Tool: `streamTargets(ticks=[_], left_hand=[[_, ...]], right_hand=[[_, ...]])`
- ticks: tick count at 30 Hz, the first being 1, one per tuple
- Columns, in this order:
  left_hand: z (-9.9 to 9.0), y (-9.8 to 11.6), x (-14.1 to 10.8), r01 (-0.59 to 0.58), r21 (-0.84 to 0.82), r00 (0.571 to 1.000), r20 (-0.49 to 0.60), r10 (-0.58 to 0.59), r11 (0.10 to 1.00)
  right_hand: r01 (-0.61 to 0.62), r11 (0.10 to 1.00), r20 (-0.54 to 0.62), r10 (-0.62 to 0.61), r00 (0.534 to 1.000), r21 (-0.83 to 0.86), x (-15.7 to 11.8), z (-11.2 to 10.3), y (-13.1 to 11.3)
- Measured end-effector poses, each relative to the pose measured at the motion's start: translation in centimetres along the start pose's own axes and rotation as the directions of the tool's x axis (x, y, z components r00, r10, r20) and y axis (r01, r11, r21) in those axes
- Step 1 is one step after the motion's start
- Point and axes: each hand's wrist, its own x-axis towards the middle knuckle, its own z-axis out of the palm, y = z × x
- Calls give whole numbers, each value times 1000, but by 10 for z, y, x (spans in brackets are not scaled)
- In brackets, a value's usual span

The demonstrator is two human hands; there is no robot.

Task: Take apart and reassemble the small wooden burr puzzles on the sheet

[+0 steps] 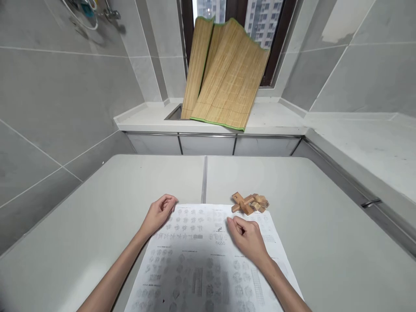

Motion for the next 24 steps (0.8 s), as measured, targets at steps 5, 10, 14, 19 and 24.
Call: streamTargets(ticks=[5, 10, 14, 19, 24], left_hand=[[-2, 2, -1, -7, -18, 1000, -19, 7, 1000], [-3, 0, 1, 6, -35, 1000, -23, -7, 999], [-3, -1, 4, -5, -49, 1000, -30, 4, 999], [-3, 1, 3, -8, -59, 1000, -20, 7, 998], [-4, -1, 4, -12, -53, 1000, -10, 11, 999]], right_hand=[[-22, 1000, -160, 23, 987, 10, 0, -3, -1], [-137, 990, -348, 134, 928, 14, 4, -14, 2], [-253, 967, -445, 235, 864, 20, 12, -28, 11], [-380, 923, -566, 344, 749, 59, 20, -40, 23], [-441, 893, -547, 414, 728, 89, 25, -43, 29]])
